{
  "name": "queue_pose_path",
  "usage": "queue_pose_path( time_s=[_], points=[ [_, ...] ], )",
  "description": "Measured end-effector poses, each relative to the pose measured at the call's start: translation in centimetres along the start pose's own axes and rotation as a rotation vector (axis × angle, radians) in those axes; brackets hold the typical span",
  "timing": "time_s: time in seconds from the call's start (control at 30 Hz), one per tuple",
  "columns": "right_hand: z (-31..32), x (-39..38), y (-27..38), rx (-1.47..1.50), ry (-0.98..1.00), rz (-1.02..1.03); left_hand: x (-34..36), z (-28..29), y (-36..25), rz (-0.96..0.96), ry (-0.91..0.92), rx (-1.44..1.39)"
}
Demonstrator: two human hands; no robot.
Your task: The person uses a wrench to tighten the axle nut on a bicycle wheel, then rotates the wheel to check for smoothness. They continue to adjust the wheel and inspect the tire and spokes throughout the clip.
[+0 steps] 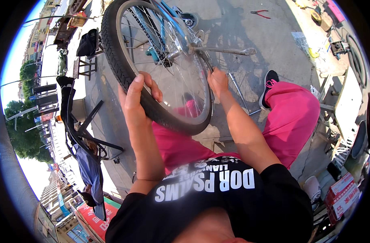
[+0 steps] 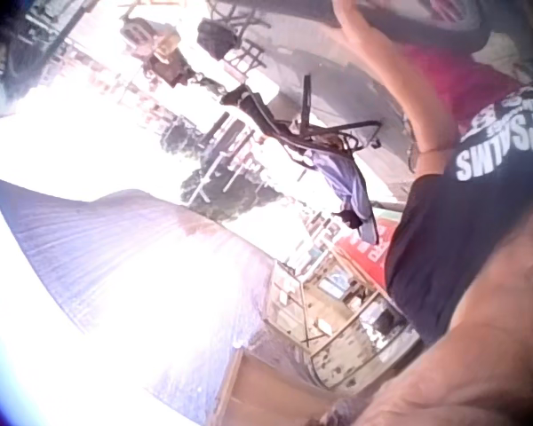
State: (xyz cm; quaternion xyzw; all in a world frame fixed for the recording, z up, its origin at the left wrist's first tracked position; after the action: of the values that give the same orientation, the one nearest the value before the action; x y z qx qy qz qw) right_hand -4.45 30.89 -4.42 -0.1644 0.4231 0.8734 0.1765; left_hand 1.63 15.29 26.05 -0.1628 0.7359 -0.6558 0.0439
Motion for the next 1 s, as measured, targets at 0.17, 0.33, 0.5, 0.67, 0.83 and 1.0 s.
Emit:
queue_pose_path(
  time_s=[0.17,0.33,0.5,0.67,0.83,1.0],
  points=[
    [-3.5,4.7,-1.5,-0.065,-0.121,0.14,-0.7,0.3,0.2,0.007,0.034,0.026],
    [-6.9,11.8,-4.2,0.124,-0.116,0.281,-2.5,0.6,1.9,0.1,-0.062,-0.048],
    [-9.5,16.3,-2.4,0.276,0.029,0.268,-3.9,1.5,2.5,0.145,0.02,0.07],
    [-9.4,17.6,-1.8,0.293,0.075,0.263,-4.4,1.4,2.5,0.192,0.007,0.05],
    [-5.5,15.6,-5.0,0.201,-0.056,0.242,-3.5,1.1,2.2,0.051,-0.007,0.057],
    [-2.2,6.7,-6.2,-0.033,-0.019,0.19,-3.2,0.5,2.3,-0.04,-0.005,0.04]
  ],
)
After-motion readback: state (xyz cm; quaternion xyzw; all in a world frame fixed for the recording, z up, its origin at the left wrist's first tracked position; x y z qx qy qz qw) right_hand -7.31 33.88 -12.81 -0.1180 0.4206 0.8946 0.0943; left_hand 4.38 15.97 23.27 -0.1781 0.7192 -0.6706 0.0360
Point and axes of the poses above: each hand's wrist, its own x-axis towards the middle knuckle, its own z-axis out of the back of the hand, y = z × x, the point moved 6 cm from there along x, towards the middle knuckle, and after that the axes turned 12 degrees about -z, right-handed, at the moved point
